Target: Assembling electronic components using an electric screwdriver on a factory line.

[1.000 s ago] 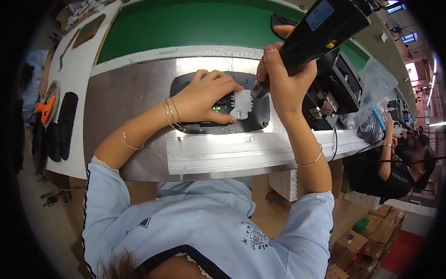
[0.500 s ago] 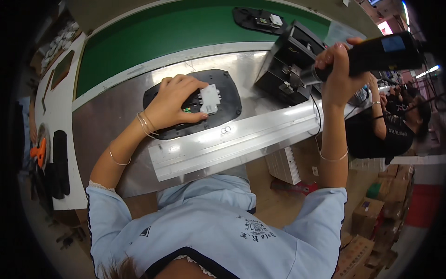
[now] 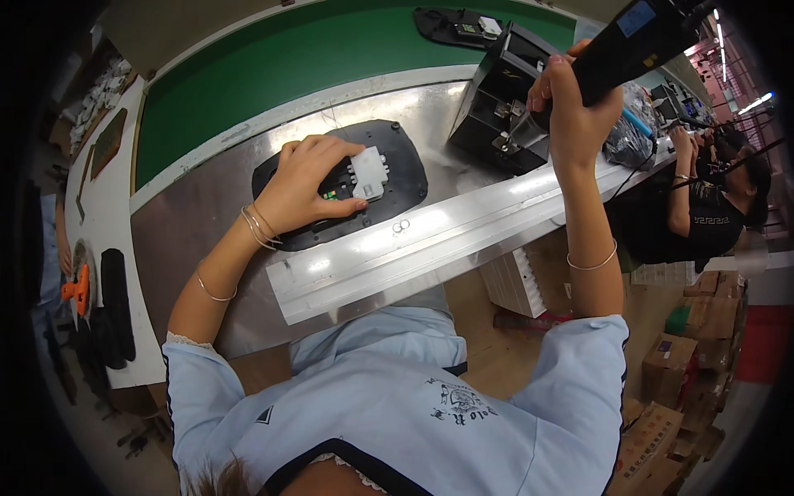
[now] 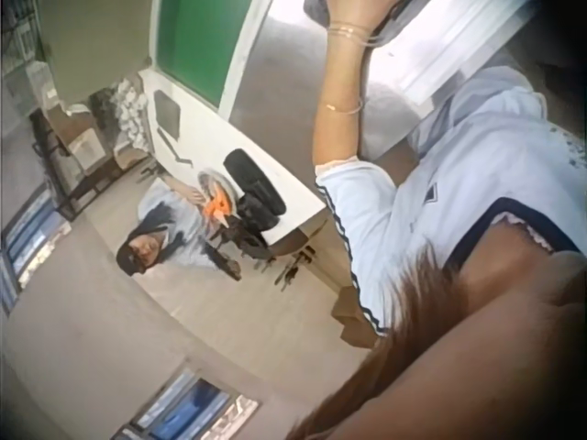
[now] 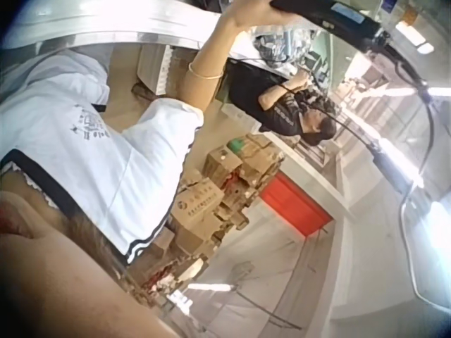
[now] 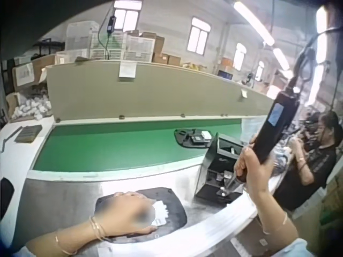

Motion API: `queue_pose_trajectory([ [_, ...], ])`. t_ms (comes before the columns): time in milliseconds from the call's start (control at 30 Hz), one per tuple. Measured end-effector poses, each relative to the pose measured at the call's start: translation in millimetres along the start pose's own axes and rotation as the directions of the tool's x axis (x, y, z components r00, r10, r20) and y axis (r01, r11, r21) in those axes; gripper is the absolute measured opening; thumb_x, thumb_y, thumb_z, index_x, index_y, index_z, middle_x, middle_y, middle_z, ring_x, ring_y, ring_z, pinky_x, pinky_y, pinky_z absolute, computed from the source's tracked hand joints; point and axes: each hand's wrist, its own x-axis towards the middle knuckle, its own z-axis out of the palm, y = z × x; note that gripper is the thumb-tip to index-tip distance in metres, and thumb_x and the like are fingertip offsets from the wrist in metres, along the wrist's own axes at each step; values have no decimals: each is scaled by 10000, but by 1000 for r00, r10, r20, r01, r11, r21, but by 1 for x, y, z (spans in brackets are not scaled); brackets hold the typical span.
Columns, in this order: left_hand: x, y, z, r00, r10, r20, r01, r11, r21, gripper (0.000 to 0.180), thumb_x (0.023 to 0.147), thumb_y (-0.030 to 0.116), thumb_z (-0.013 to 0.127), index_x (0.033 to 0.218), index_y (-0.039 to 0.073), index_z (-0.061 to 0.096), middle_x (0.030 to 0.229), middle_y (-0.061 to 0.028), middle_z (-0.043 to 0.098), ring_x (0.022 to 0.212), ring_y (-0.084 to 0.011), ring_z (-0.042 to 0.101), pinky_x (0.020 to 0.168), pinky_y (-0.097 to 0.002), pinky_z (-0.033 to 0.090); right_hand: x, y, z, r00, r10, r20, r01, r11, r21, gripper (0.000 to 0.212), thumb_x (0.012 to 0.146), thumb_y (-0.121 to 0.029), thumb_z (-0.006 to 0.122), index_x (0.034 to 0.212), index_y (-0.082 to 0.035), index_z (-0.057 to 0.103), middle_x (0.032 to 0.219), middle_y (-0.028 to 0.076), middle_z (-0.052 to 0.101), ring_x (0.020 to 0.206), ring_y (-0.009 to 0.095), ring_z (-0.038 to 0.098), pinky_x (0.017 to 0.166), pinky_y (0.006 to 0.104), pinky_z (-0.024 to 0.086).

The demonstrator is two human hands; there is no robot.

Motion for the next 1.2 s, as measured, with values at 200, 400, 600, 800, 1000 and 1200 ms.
queue_pose_trajectory([
  [200, 1, -1, 3, 1000, 6, -28, -7, 1000, -3, 626, 720, 508, 750, 1194, 127, 602, 1122, -50, 600, 1117, -242, 516, 975, -394, 316, -33, -19, 51, 993, 59, 101, -69, 992, 104, 460, 892, -89, 576, 1294, 74, 424, 608, 17, 424, 468, 111, 455, 470, 269, 409],
  [400, 1, -4, 5, 998, 27, -58, -28, 1000, -7, 625, 731, 535, 731, 1188, 125, 611, 1097, -36, 610, 1104, -239, 521, 971, -394, 320, -44, -6, 101, 978, 67, 197, -120, 956, 268, 287, 900, -34, 558, 1158, 8, 440, 624, 46, 429, 478, 136, 467, 462, 294, 424],
  [600, -1, -3, 7, 997, 27, -78, -28, 1000, -6, 640, 727, 554, 725, 1190, 127, 613, 1073, -19, 609, 1100, -233, 525, 966, -395, 320, -44, 5, 110, 979, 90, 183, -144, 941, 305, 232, 911, -21, 562, 1109, -17, 442, 632, 48, 442, 481, 134, 473, 457, 301, 428],
  [800, -2, -6, 8, 996, 24, -85, -25, 1000, -11, 639, 728, 554, 722, 1191, 127, 615, 1072, -20, 609, 1108, -233, 523, 971, -401, 314, -45, 13, 113, 976, 115, 186, -165, 945, 284, 211, 911, -32, 572, 1079, -20, 446, 631, 44, 446, 479, 129, 469, 460, 301, 434],
  [1000, 0, -5, 7, 996, 28, -79, -27, 1000, 9, 641, 729, 554, 721, 1193, 125, 615, 1090, -28, 612, 1117, -237, 522, 973, -397, 313, -49, 19, 119, 980, 39, 194, -89, 963, 255, 213, 900, -4, 585, 1078, 0, 467, 632, 51, 484, 464, 115, 468, 445, 287, 430],
  [1200, 2, -5, 6, 998, 23, -52, -23, 1000, -4, 636, 727, 547, 729, 1191, 129, 610, 1125, -38, 603, 1119, -241, 520, 980, -395, 306, -39, 9, 111, 970, 118, 211, -159, 969, 190, 324, 902, -43, 597, 1203, 38, 510, 616, 39, 507, 479, 111, 489, 449, 266, 412],
])
